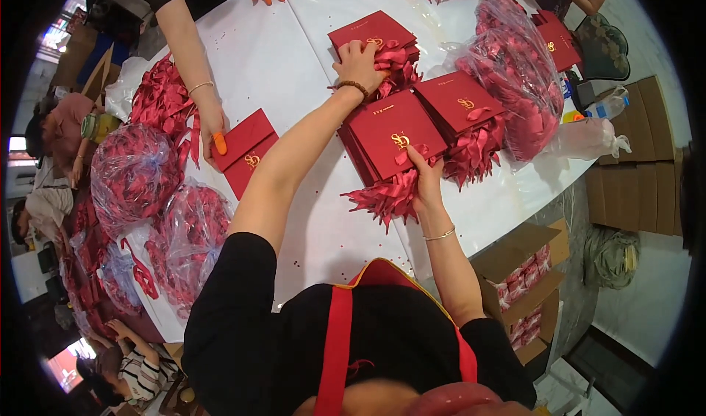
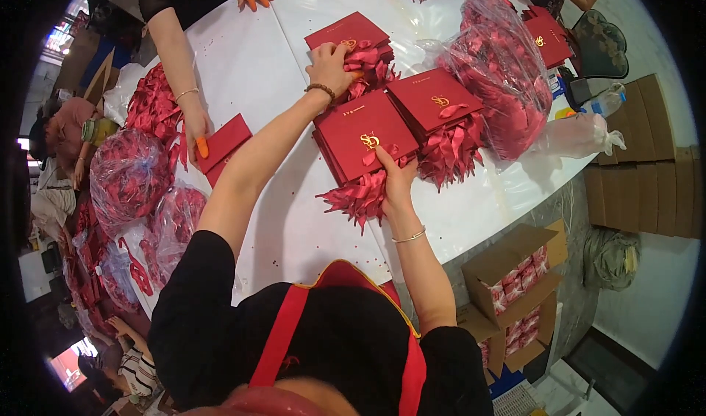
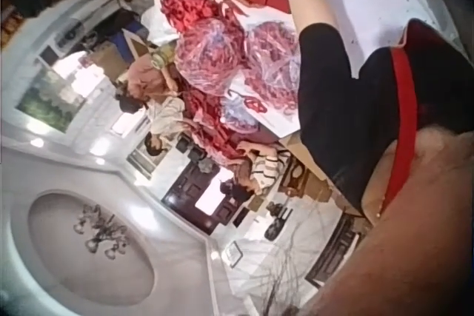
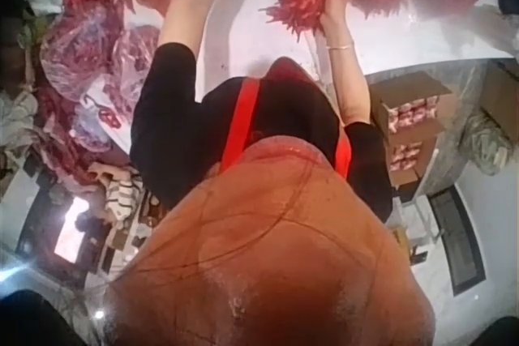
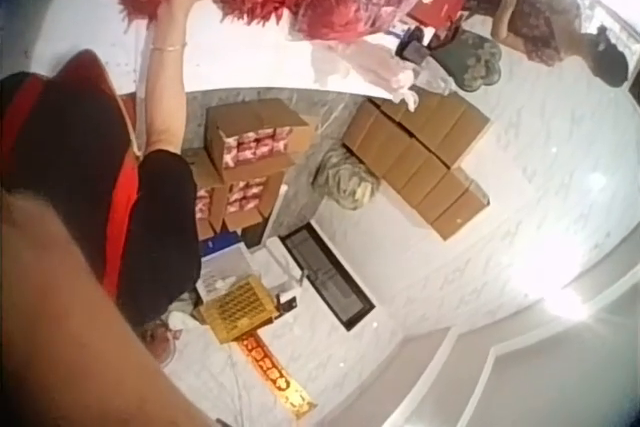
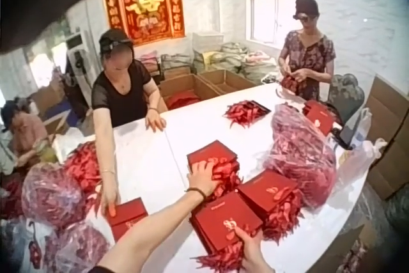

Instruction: Packaging red paper gift bags into plastic sleeves, placing them in shipping boxes, and tying decorative ribbons on the bags.

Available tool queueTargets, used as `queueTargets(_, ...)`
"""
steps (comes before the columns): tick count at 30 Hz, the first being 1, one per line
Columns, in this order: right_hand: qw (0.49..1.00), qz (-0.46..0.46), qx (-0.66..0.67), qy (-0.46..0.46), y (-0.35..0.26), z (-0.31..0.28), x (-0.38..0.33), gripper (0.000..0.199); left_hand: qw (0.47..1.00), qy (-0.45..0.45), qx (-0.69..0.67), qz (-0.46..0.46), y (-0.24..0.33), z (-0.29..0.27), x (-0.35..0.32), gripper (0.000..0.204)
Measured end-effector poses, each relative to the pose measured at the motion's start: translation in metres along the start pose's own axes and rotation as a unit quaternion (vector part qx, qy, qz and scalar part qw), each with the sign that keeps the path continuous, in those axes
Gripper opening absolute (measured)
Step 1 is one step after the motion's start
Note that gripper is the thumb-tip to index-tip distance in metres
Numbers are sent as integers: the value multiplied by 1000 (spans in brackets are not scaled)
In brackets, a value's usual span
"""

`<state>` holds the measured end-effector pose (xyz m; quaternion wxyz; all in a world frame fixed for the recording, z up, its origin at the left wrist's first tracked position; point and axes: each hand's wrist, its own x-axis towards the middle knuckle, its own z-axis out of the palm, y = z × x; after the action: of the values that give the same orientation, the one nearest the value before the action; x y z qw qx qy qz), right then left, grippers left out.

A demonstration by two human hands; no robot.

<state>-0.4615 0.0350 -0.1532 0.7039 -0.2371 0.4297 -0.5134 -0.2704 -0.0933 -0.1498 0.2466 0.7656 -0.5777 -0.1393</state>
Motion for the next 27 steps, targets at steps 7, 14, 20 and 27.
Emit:
queueTargets(7, 999, -35, -39, -8, 8, -6, 3, 57, 999, 44, -9, -26, -3, 25, 2, 62)
queueTargets(14, 1000, -3, -14, 17, 1, -1, -4, 56, 999, -33, 32, -8, 30, 35, 7, 69)
queueTargets(20, 999, -29, -29, 13, 8, -6, -1, 57, 992, -123, -6, -25, 44, 12, 11, 72)
queueTargets(27, 999, 39, 0, 0, -20, 7, -24, 61, 989, -15, -104, -107, 27, 11, 15, 43)
